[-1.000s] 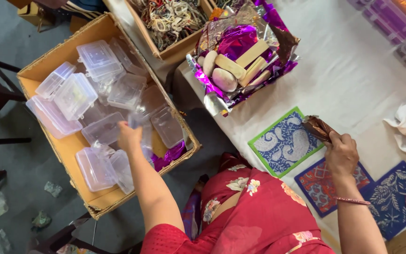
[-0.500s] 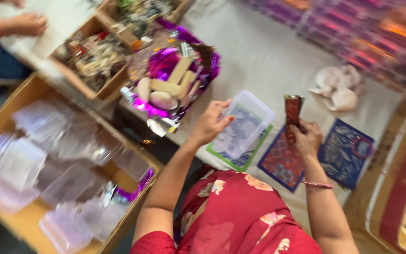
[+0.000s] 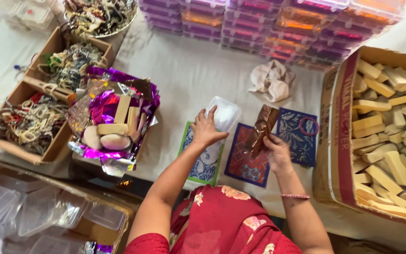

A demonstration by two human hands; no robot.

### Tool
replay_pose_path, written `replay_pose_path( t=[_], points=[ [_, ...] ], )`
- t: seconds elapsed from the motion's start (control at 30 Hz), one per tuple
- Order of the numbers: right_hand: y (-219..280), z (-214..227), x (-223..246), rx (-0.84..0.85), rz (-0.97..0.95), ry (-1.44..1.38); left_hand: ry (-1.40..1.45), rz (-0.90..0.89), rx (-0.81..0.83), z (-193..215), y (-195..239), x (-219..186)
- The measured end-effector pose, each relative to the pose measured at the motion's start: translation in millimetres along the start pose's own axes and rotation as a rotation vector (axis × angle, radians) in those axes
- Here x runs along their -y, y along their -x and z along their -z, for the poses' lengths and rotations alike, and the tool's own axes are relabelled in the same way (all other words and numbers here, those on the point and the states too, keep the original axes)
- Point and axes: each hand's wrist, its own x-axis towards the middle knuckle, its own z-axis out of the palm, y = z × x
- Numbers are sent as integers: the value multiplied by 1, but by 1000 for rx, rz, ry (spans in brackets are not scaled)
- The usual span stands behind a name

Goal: The person wipes small wooden blocks with a white cloth, then wraps them in shiny foil and places them into clear plastic containers. The person repeats this process for multiple blocks, organizing them on a table covered with various craft supplies.

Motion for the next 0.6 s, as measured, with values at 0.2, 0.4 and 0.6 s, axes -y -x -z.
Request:
replay_pose_path(
  t=[0.2, 0.4, 0.6],
  points=[
    [35, -85, 32, 322, -76, -537, 504, -65, 54, -24, -12, -31],
    [-4, -65, 37, 245, 37, -512, 1568, 107, 296, -20, 12, 1],
    [-39, -64, 44, 118, 229, -185, 1806, 122, 417, -19, 34, 22]
  ],
)
